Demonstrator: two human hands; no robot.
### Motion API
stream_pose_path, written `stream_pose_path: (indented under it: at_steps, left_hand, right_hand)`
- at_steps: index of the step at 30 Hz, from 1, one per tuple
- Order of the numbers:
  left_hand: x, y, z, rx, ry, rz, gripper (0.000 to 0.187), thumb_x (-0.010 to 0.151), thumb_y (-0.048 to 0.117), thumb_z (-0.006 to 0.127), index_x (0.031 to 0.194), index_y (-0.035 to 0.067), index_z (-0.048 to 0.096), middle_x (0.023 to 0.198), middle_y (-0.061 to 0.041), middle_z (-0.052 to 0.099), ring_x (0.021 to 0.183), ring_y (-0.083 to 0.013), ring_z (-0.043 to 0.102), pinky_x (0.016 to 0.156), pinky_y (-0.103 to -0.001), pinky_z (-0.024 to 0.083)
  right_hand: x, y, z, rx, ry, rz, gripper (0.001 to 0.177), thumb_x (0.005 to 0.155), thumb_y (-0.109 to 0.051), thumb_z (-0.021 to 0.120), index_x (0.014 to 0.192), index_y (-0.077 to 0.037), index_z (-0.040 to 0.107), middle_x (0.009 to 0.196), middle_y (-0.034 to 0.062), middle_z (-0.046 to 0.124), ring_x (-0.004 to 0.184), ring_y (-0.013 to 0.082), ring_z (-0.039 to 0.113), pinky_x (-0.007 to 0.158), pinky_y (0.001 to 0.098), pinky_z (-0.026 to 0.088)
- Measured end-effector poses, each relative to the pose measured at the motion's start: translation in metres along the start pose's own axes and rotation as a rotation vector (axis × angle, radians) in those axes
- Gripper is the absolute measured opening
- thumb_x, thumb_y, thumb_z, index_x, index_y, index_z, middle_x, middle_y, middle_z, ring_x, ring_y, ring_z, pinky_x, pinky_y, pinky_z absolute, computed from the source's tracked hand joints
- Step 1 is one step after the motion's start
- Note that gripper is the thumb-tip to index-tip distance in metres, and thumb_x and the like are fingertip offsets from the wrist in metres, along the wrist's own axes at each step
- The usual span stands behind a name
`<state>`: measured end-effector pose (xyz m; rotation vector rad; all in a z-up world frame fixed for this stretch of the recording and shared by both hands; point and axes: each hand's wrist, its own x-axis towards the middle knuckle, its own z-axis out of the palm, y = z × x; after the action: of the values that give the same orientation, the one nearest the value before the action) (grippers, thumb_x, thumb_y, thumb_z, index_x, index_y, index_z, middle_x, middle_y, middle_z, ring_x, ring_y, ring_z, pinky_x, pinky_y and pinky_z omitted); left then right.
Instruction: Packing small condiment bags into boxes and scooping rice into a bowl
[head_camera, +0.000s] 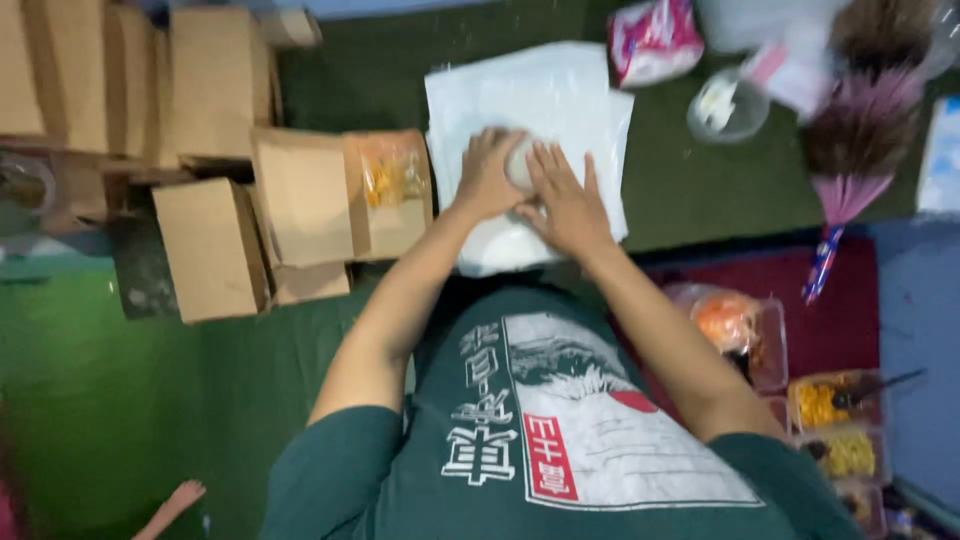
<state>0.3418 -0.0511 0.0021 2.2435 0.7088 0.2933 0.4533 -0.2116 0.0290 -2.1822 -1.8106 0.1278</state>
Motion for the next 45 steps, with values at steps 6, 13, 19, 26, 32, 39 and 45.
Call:
stream_pose_path:
  at_steps: [6, 13, 19, 26, 32, 39, 45]
  left_hand:
    - [0.003, -0.003, 0.0, -0.008, 0.075, 0.082, 0.096, 0.058, 0.054, 0.096, 0.137, 0.021, 0.054, 0.129, -0.011, 0.049, 0.117, -0.0381, 0.049, 0.091, -0.053, 0.045]
    - [0.01, 0.014, -0.027, -0.021, -0.049, 0.045, 0.096, 0.067, 0.061, 0.094, 0.139, 0.016, 0.049, 0.132, -0.008, 0.046, 0.125, -0.0337, 0.043, 0.093, -0.054, 0.043]
    - [0.007, 0.061, -0.052, -0.691, -0.219, -0.071, 0.093, 0.086, 0.044, 0.091, 0.156, 0.015, 0.038, 0.103, 0.002, 0.06, 0.091, -0.0105, 0.056, 0.084, -0.024, 0.049]
    - [-0.068, 0.053, -0.054, -0.368, 0.046, 0.08, 0.028, 0.101, 0.025, 0.063, 0.078, 0.012, 0.058, 0.075, 0.0, 0.06, 0.072, -0.0149, 0.057, 0.069, -0.032, 0.043]
    - [-0.127, 0.014, -0.028, 0.135, -0.059, 0.33, 0.027, 0.089, 0.02, 0.08, 0.109, 0.007, 0.069, 0.11, -0.011, 0.062, 0.107, -0.0357, 0.059, 0.081, -0.048, 0.05]
    - [-0.126, 0.014, -0.024, 0.382, -0.121, 0.546, 0.035, 0.081, 0.022, 0.086, 0.098, 0.003, 0.062, 0.101, -0.013, 0.058, 0.095, -0.0342, 0.056, 0.072, -0.045, 0.05]
    - [-0.125, 0.009, -0.02, 0.475, -0.163, 0.566, 0.027, 0.086, 0.022, 0.082, 0.099, 0.005, 0.065, 0.103, -0.011, 0.061, 0.098, -0.0315, 0.058, 0.072, -0.042, 0.053]
  right_hand:
    - [0.0, 0.003, -0.022, 0.227, 0.045, 0.011, 0.077, 0.108, -0.029, 0.068, 0.165, -0.008, 0.02, 0.172, 0.0204, 0.017, 0.161, 0.0432, 0.018, 0.13, 0.0607, 0.017]
    - [0.002, 0.007, -0.062, 0.602, 0.097, -0.139, 0.072, 0.108, 0.003, 0.069, 0.165, -0.01, 0.027, 0.171, 0.0197, 0.022, 0.162, 0.0373, 0.025, 0.135, 0.0514, 0.027]
    - [-0.008, 0.007, -0.089, 0.258, 0.574, -0.122, 0.038, 0.09, 0.023, 0.056, 0.124, 0.013, 0.069, 0.123, 0.0244, 0.072, 0.113, 0.0394, 0.072, 0.1, 0.0449, 0.059]
    - [-0.063, 0.059, -0.094, 0.499, 0.372, 0.711, 0.035, 0.1, 0.002, 0.068, 0.134, -0.004, 0.068, 0.101, 0.0135, 0.08, 0.058, 0.0068, 0.072, 0.048, 0.0159, 0.063]
    - [-0.107, 0.128, -0.061, 0.696, 0.298, 1.061, 0.016, 0.095, -0.001, 0.06, 0.099, -0.006, 0.075, 0.071, 0.0047, 0.073, 0.058, 0.0055, 0.074, 0.053, 0.0158, 0.065]
    - [-0.123, 0.106, -0.065, 0.436, 0.426, 1.024, 0.07, 0.109, -0.028, 0.079, 0.156, -0.012, 0.029, 0.124, 0.009, 0.068, 0.078, 0.0072, 0.071, 0.074, 0.0236, 0.064]
    - [-0.101, 0.031, -0.081, 0.191, 0.452, 0.302, 0.05, 0.102, 0.004, 0.081, 0.143, -0.005, 0.054, 0.137, 0.0193, 0.062, 0.116, 0.0325, 0.066, 0.1, 0.0458, 0.054]
